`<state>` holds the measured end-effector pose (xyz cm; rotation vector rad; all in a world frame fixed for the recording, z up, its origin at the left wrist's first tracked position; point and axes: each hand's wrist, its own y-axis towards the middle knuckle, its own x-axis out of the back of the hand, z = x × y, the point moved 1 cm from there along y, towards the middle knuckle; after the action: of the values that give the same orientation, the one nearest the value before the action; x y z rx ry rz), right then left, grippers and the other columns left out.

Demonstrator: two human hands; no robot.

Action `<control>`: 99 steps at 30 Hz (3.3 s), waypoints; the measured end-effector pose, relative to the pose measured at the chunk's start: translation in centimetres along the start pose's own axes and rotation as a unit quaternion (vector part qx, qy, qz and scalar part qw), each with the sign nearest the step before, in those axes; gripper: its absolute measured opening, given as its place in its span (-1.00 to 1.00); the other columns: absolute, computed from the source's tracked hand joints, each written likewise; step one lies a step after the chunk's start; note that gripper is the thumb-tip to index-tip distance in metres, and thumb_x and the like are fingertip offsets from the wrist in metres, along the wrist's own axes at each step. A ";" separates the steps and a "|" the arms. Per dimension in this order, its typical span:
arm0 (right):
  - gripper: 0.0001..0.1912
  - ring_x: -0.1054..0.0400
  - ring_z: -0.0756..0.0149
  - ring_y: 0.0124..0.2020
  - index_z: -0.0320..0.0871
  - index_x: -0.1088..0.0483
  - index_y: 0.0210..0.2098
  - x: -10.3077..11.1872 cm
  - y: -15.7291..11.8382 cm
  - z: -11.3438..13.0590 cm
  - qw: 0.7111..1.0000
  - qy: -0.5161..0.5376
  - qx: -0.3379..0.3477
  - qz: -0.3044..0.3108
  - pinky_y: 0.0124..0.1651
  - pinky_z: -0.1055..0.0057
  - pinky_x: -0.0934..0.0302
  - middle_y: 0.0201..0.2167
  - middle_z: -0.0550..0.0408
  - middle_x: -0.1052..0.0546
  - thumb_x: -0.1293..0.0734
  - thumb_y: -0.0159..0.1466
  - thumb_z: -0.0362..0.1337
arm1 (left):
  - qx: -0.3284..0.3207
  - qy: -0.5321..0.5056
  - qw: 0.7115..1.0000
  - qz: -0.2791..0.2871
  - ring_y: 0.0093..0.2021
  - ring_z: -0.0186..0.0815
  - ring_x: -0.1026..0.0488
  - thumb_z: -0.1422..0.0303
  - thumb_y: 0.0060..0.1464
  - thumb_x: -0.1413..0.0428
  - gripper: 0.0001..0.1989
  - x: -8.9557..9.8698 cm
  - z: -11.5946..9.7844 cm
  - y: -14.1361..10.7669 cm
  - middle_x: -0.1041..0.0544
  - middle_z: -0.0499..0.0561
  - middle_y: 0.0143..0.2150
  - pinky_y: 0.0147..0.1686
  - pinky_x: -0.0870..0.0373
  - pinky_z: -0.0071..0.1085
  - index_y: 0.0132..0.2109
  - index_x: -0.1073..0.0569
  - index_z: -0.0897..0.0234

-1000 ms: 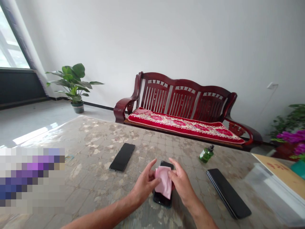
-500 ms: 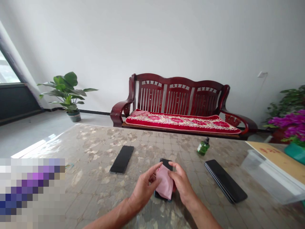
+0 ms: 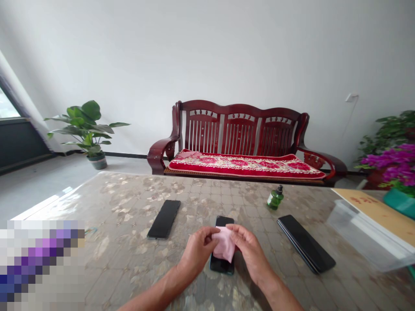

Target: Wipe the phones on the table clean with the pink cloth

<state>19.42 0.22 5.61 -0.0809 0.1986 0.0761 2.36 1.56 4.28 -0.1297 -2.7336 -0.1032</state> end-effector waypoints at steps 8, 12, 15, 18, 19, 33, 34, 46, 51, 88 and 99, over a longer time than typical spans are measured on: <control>-0.76 -0.44 0.15 -0.20 -0.09 -0.53 -0.19 0.6 0.6 -0.7 0.959 -0.262 0.103 -0.032 -0.10 0.29 -0.30 -0.26 0.03 -0.53 -0.32 0.16 -0.26 | -0.084 0.093 0.992 -0.002 -0.27 -0.26 -0.40 0.42 0.01 -0.03 -0.89 0.9 -2.3 -0.2 -0.44 -0.02 -0.33 -0.24 -0.29 -0.41 -0.37 -0.47 0.24; -0.83 -0.36 0.06 0.00 -0.11 -0.55 -0.38 1.0 0.5 -0.6 0.963 -0.236 0.127 -0.032 -0.07 0.31 -0.30 -0.12 -0.04 -0.51 -0.36 0.16 -0.17 | -0.083 0.084 0.992 0.039 -0.24 -0.27 -0.40 0.34 0.13 0.01 -0.83 0.6 -1.4 0.3 -0.45 -0.02 -0.32 -0.22 -0.29 -0.42 -0.37 -0.42 0.26; -0.69 -0.44 0.12 -0.17 -0.18 -0.55 -0.25 1.2 0.7 -0.8 0.989 -0.130 0.067 -0.003 -0.18 0.34 -0.33 -0.21 -0.02 -0.57 -0.38 0.17 -0.07 | -0.029 0.096 0.992 0.082 -0.47 -0.34 -0.34 0.26 0.20 0.07 -0.68 0.2 -0.1 1.2 -0.34 -0.12 -0.55 -0.47 -0.21 -0.48 -0.46 -0.38 0.28; -0.65 -0.48 0.16 -0.28 -0.20 -0.54 -0.18 1.8 1.5 -0.5 0.984 -0.148 0.085 -0.047 -0.20 0.32 -0.35 -0.31 0.01 -0.61 -0.35 0.20 -0.07 | -0.040 0.096 0.991 0.084 -0.44 -0.32 -0.38 0.27 0.21 0.07 -0.65 0.4 0.0 1.5 -0.40 -0.09 -0.52 -0.42 -0.25 -0.47 -0.47 -0.42 0.28; -0.68 -0.49 0.15 -0.25 -0.19 -0.54 -0.18 2.1 1.9 -0.2 0.971 -0.192 0.122 -0.080 -0.17 0.31 -0.36 -0.27 0.00 -0.62 -0.34 0.21 -0.09 | -0.052 0.096 0.991 0.083 -0.37 -0.31 -0.42 0.28 0.22 0.07 -0.67 0.6 -0.1 1.3 -0.45 -0.07 -0.46 -0.34 -0.30 -0.46 -0.44 -0.45 0.28; -0.42 -0.19 0.22 0.26 -0.13 0.00 0.36 3.1 -1.1 -2.6 0.650 -0.650 0.380 0.102 0.22 0.25 -0.26 0.27 0.00 -0.27 -0.10 0.37 -0.47 | -0.301 0.348 0.882 0.104 0.19 -0.14 -0.35 0.54 0.14 -0.02 -0.65 0.2 1.3 -3.8 -0.44 0.15 0.17 0.16 -0.32 -0.20 0.07 -0.40 0.30; -0.41 -0.17 0.23 0.27 -0.13 0.03 0.36 3.2 -0.9 -2.6 0.651 -0.649 0.378 0.109 0.23 0.25 -0.24 0.28 0.01 -0.25 -0.09 0.37 -0.48 | -0.302 0.358 0.876 0.111 0.20 -0.13 -0.34 0.53 0.15 -0.03 -0.65 0.2 1.1 -3.9 -0.43 0.17 0.18 0.17 -0.31 -0.20 0.09 -0.39 0.31; -0.42 -0.24 0.21 0.22 -0.11 -0.15 0.30 1.5 2.4 -2.8 0.688 -0.626 0.356 0.085 0.23 0.16 -0.25 0.21 -0.01 -0.36 -0.08 0.32 -0.53 | -0.312 0.387 0.860 0.119 0.22 -0.08 -0.30 0.33 0.25 -0.08 -0.65 -0.6 2.5 -3.9 -0.39 0.17 0.21 0.18 -0.29 -0.20 0.14 -0.36 0.33; -0.37 -0.18 0.23 0.26 -0.07 0.00 0.36 1.8 0.3 -2.8 0.673 -0.621 0.377 0.139 0.25 0.20 -0.22 0.28 0.03 -0.26 -0.08 0.32 -0.52 | -0.330 0.392 0.852 0.107 0.22 -0.07 -0.28 0.31 0.27 -0.07 -0.62 -1.0 2.7 -4.0 -0.37 0.17 0.22 0.20 -0.27 -0.18 0.17 -0.32 0.38; -0.38 -0.29 0.24 0.18 -0.06 -0.28 0.21 -0.2 5.6 -2.0 0.748 -0.581 0.307 0.094 0.23 0.17 -0.24 0.17 0.01 -0.40 -0.08 0.24 -0.60 | -0.340 0.438 0.828 0.089 0.20 -0.03 -0.32 0.38 0.30 0.00 -0.66 -1.8 3.8 -3.4 -0.39 0.26 0.19 0.16 -0.32 -0.17 0.16 -0.34 0.43; -0.32 -0.21 0.25 0.24 0.00 -0.10 0.31 0.7 2.2 -2.4 0.733 -0.581 0.329 0.130 0.26 0.15 -0.18 0.25 0.07 -0.31 -0.10 0.26 -0.59 | -0.339 0.416 0.839 0.090 0.17 -0.07 -0.36 0.38 0.27 -0.06 -0.70 -1.6 3.1 -3.1 -0.45 0.23 0.14 0.18 -0.29 -0.20 0.11 -0.38 0.41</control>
<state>19.47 2.23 2.98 0.7131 -1.0461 0.3178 2.28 -1.36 0.65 -0.4226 -1.6971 -0.8558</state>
